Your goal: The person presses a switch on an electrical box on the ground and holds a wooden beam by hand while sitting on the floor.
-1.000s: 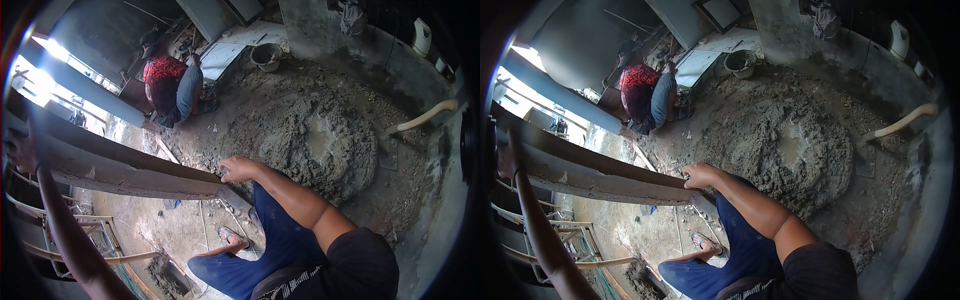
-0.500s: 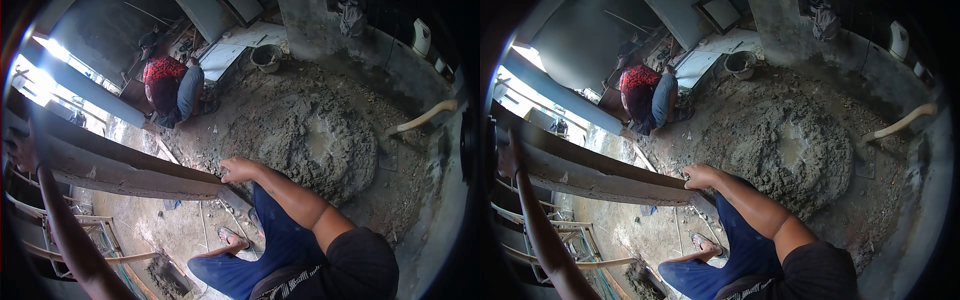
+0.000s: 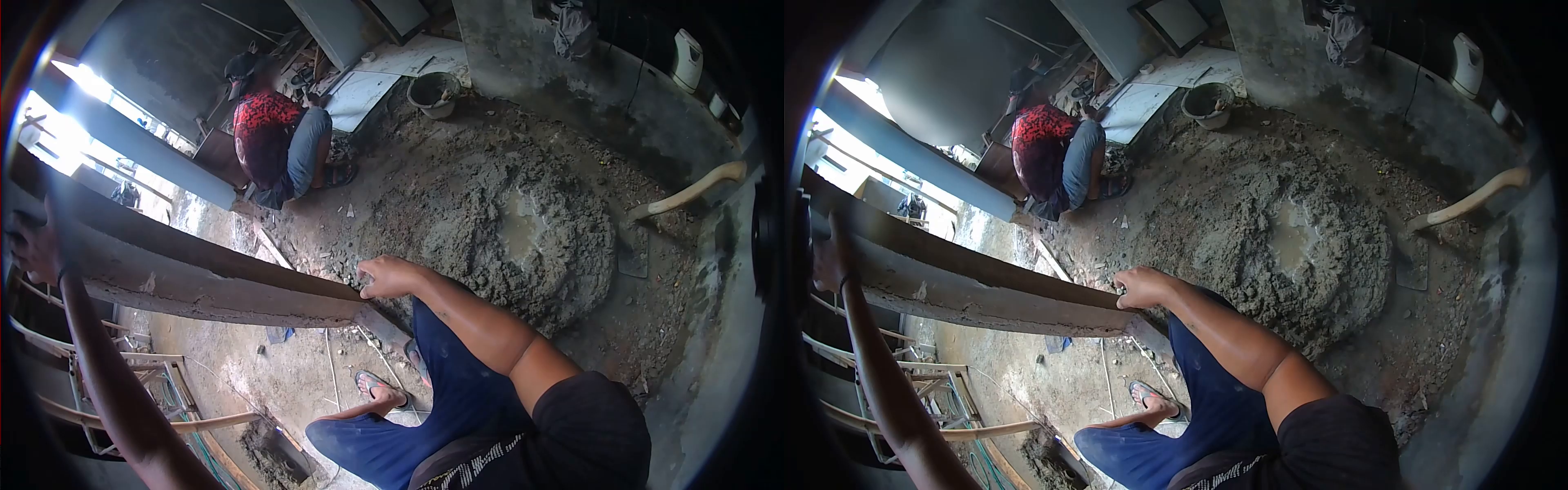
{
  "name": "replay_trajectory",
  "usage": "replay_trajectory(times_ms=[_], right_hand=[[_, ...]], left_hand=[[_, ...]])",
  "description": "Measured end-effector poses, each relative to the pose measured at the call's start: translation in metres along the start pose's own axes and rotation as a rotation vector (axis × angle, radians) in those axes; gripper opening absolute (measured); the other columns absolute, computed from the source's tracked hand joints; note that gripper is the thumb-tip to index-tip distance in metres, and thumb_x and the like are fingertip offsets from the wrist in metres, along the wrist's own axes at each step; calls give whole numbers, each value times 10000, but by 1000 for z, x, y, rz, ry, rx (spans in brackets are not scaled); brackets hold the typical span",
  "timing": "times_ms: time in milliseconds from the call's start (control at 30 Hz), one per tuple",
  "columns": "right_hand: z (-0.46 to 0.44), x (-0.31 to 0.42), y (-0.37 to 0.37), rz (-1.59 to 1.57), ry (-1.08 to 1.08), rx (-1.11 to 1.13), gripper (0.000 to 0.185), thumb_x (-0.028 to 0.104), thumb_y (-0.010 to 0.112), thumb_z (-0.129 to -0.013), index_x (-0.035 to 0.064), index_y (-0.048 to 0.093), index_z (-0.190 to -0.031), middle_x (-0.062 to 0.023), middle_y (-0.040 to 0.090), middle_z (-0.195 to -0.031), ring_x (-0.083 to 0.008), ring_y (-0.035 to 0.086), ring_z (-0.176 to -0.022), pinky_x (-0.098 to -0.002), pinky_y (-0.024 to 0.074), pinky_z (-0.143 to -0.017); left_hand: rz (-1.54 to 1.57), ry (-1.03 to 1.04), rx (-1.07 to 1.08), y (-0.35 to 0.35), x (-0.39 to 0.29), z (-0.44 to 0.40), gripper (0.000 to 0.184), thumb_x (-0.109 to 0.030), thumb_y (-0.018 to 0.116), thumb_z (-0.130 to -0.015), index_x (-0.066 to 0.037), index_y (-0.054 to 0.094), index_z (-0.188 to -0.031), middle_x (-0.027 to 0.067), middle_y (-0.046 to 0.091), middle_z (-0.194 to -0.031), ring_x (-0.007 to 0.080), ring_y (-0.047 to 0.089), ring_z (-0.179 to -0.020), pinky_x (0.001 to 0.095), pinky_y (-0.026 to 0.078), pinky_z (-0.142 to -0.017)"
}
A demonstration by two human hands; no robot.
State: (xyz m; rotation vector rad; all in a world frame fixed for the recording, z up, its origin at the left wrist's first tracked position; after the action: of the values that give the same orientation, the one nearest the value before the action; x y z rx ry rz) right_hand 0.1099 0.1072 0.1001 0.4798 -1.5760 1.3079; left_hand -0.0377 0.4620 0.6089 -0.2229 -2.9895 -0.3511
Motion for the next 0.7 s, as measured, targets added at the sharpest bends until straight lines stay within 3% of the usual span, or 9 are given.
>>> replay_trajectory(times_ms=[700], right_hand=[[1, 1, -1, -5, 7, 7, 541, 325, 710, -733, 2, 594, -1152, -236, 647, -1088, -357, 616, -1063, -395, 484, -903]], left_hand=[[-13, 0, 21, 0, 2, -2, 938, -878, 297, -738, -241, 486, -1400, 86, 568, -1344, 330, 523, -1213, 573, 372, -917]])
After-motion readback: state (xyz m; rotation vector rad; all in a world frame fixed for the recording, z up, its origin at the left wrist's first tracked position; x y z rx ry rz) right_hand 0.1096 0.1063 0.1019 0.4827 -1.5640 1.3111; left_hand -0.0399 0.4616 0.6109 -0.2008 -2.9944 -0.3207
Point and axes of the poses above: each hand's wrist, its own z-axis away from the middle knuckle, its own y-axis out of the palm, x = y × z, the point moved 3 cm from there along -z, towards the middle knuckle
